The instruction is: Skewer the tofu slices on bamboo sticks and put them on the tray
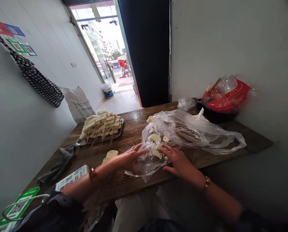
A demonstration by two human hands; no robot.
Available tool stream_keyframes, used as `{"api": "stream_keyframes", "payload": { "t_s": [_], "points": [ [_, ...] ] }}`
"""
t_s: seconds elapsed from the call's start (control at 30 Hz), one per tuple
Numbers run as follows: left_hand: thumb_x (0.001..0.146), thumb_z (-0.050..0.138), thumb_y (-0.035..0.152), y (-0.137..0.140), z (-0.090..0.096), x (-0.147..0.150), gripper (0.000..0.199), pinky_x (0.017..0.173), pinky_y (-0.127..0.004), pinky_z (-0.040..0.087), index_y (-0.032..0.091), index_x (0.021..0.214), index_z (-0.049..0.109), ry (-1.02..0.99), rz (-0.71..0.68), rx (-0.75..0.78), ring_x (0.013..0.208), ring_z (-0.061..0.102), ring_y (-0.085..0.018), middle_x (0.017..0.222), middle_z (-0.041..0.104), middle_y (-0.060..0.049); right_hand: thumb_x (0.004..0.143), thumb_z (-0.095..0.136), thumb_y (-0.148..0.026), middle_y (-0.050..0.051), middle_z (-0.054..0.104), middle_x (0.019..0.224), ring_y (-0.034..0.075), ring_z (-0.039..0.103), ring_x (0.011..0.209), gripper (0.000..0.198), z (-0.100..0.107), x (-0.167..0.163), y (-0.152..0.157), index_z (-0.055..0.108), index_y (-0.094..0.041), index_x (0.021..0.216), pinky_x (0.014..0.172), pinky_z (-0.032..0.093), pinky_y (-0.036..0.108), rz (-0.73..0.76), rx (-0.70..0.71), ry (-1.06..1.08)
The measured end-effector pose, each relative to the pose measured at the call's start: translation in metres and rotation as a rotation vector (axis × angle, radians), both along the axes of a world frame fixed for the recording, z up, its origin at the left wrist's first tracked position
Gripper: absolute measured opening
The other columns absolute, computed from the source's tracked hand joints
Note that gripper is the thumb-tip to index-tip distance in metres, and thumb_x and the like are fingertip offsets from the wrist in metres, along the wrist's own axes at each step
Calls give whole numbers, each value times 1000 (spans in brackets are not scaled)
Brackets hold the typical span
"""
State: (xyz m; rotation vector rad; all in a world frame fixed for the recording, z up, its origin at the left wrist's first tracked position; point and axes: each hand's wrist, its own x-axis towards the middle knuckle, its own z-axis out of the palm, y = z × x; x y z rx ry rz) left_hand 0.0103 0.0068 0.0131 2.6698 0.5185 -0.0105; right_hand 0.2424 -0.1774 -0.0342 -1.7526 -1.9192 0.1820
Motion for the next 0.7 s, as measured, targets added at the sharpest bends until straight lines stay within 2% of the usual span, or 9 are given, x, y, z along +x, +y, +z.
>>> {"api": "stream_keyframes", "payload": {
  "t_s": [0.07,0.1,0.13,0.27,0.33,0.43,0.53,0.63,0.7],
  "points": [
    [64,71,22,-17,-4,1,48,97,-40,47,24,111,67,-123,49,-32,116,56,-29,126,58,-12,76,74,-27,17,40,148,32,45,130,85,5,-9,12,32,-26,150,101,43,49,-29,19,15],
    [72,60,17,-26,-2,2,31,93,-37,48,22,101,69,-182,74,-60,106,60,-25,115,62,-10,77,72,-24,18,39,148,32,44,131,84,7,-12,17,31,-24,151,101,44,48,-41,22,19],
    [75,51,12,-34,1,4,26,90,-34,49,21,92,69,-231,95,-89,99,62,-22,107,64,-9,78,71,-23,19,37,148,32,44,131,85,9,-16,22,29,-23,151,101,44,48,-44,21,21],
    [70,46,7,-65,23,14,20,81,-31,49,20,73,61,-288,161,-110,86,61,-19,88,65,-5,79,68,-23,18,35,149,32,45,130,85,12,-32,31,26,-27,152,98,47,46,40,40,71],
    [69,47,8,-78,34,21,16,80,-31,48,20,70,58,-305,175,-139,86,60,-19,87,65,-5,80,66,-23,16,37,148,29,48,127,77,12,-41,31,33,-27,149,97,48,41,103,99,169],
    [72,49,11,-94,47,34,13,84,-31,48,20,71,58,-384,131,-203,89,61,-19,89,66,-5,87,58,-23,12,56,130,21,56,116,41,16,-48,28,55,-21,128,96,48,33,149,247,419],
    [75,52,13,-109,62,47,11,80,-30,49,21,69,58,-439,87,-213,84,60,-19,84,65,-4,90,53,-23,6,67,103,18,62,98,16,34,-44,17,63,-21,102,90,50,31,126,364,574],
    [78,62,21,-124,82,55,9,84,-32,50,20,87,65,-546,-26,-190,93,62,-21,99,66,-8,87,54,-25,4,68,96,19,63,91,11,59,-23,-2,64,-22,93,84,51,33,60,421,547],
    [78,68,27,-131,94,61,32,88,-34,50,19,108,63,-664,-135,-181,103,61,-23,114,64,-11,83,58,-26,4,69,93,21,64,89,11,75,1,-15,65,-22,90,84,51,35,-21,451,500]
  ]
}}
